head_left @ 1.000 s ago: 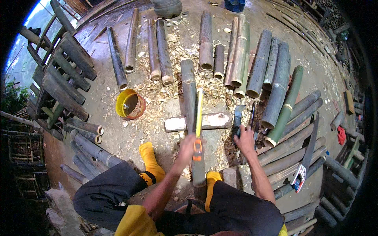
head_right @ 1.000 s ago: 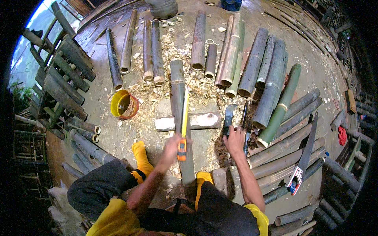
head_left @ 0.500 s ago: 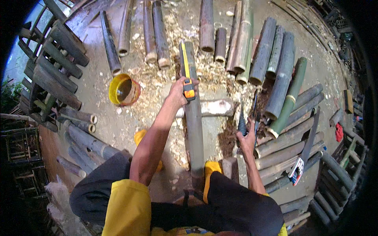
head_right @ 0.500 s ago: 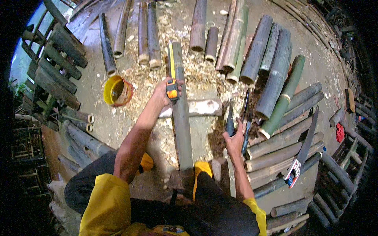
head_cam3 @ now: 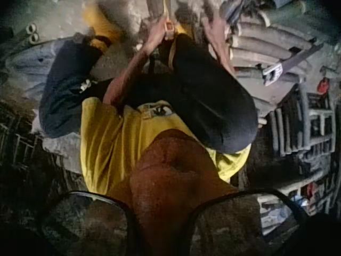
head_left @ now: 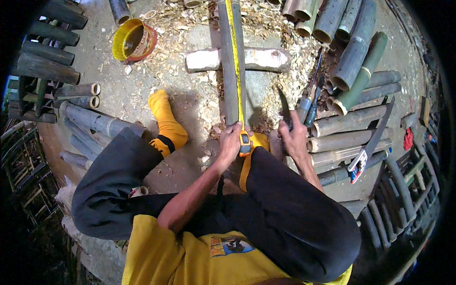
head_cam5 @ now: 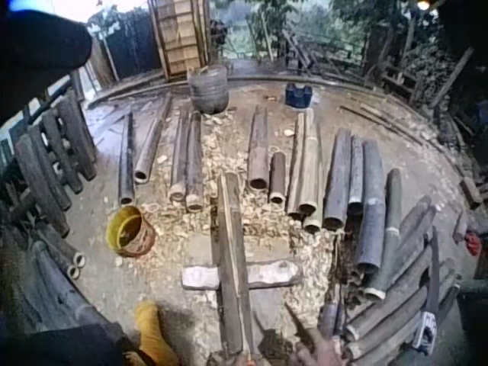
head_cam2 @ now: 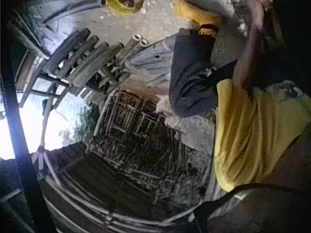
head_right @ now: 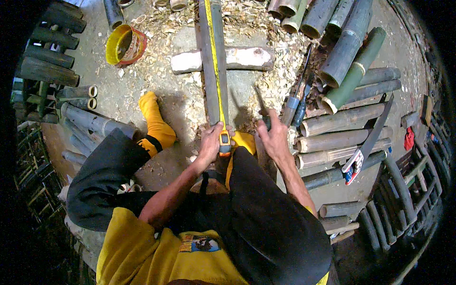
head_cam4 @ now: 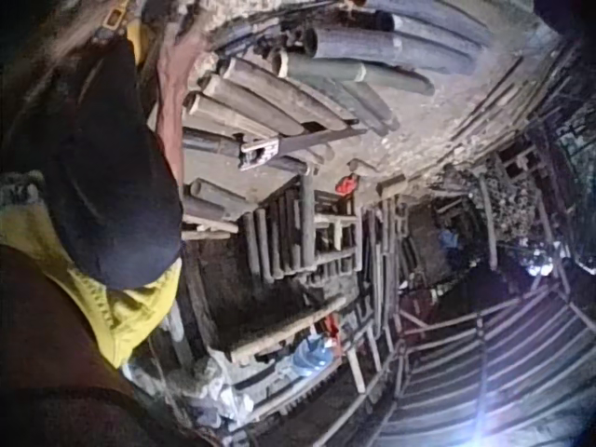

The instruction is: The person measures a bamboo pole with a tape measure, cuts a notch into it using a machete, and carves a hole into a pole using a small tool by hand.

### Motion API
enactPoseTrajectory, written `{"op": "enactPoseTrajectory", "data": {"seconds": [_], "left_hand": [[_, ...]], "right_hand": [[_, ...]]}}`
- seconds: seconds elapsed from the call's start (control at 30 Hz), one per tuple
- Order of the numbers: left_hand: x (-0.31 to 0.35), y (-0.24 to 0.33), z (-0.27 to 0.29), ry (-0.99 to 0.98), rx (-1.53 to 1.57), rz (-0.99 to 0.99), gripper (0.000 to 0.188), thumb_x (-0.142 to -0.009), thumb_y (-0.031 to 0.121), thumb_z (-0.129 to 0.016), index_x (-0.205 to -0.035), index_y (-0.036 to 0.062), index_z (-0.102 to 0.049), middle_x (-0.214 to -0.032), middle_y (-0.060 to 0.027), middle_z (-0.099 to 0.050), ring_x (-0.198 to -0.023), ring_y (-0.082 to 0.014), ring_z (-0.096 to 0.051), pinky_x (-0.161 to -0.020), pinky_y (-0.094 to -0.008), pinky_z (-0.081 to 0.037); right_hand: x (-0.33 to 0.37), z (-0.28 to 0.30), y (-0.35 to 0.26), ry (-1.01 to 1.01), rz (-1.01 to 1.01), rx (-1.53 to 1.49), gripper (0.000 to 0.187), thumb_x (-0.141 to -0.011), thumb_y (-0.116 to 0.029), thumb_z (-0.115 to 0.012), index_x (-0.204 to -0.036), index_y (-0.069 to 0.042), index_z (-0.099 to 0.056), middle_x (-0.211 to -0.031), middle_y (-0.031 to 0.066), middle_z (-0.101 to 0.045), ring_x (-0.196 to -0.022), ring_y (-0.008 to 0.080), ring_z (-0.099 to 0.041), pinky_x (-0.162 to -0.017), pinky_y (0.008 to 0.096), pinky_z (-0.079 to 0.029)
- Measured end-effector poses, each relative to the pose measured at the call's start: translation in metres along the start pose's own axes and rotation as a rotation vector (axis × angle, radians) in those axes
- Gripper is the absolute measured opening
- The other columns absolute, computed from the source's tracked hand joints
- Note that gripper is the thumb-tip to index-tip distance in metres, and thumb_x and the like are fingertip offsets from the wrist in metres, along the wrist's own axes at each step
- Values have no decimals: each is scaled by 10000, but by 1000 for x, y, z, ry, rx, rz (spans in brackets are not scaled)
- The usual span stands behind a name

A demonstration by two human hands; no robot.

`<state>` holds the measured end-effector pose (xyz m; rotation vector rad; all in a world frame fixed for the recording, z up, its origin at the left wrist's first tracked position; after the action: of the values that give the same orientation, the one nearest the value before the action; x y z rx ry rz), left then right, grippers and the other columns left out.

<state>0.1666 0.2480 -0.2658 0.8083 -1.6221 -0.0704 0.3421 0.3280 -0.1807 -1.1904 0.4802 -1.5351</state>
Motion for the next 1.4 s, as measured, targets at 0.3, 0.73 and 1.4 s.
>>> {"op": "enactPoseTrajectory", "data": {"seconds": [0.3,0.73,1.4], "left_hand": [[-2,8,0,40,73,88,351,-896,283,-490,-950,-55,-570,-756,-142,-626,-572,-216,-614,-532,-312,-526],[1,20,1,-64,-12,111,390,-895,309,-495,-953,-67,-580,-803,-143,-631,-670,-207,-635,-594,-320,-549],[-4,14,6,-27,-28,60,399,-891,334,-499,-924,-51,-602,-754,-136,-647,-584,-198,-625,-546,-294,-527]], "right_hand": [[-16,-30,-7,-360,363,510,277,-761,-89,-566,-1007,-18,-457,-725,204,-574,-657,391,-572,-582,447,-451],[-45,-31,-22,-409,500,697,376,-744,-190,-632,-1051,-82,-443,-716,183,-578,-674,381,-585,-584,458,-476],[-65,-36,-23,-448,482,760,361,-772,-218,-615,-1058,-90,-435,-799,186,-599,-720,387,-602,-610,459,-495]]}}
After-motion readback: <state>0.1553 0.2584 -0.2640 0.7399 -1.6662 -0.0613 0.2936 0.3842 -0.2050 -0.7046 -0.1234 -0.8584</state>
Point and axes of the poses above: each hand's wrist, its own x-axis away from the middle knuckle, its own z-axis out of the back of the hand, y = z × x, the point moved 6 cm from there along -x, towards the middle knuckle
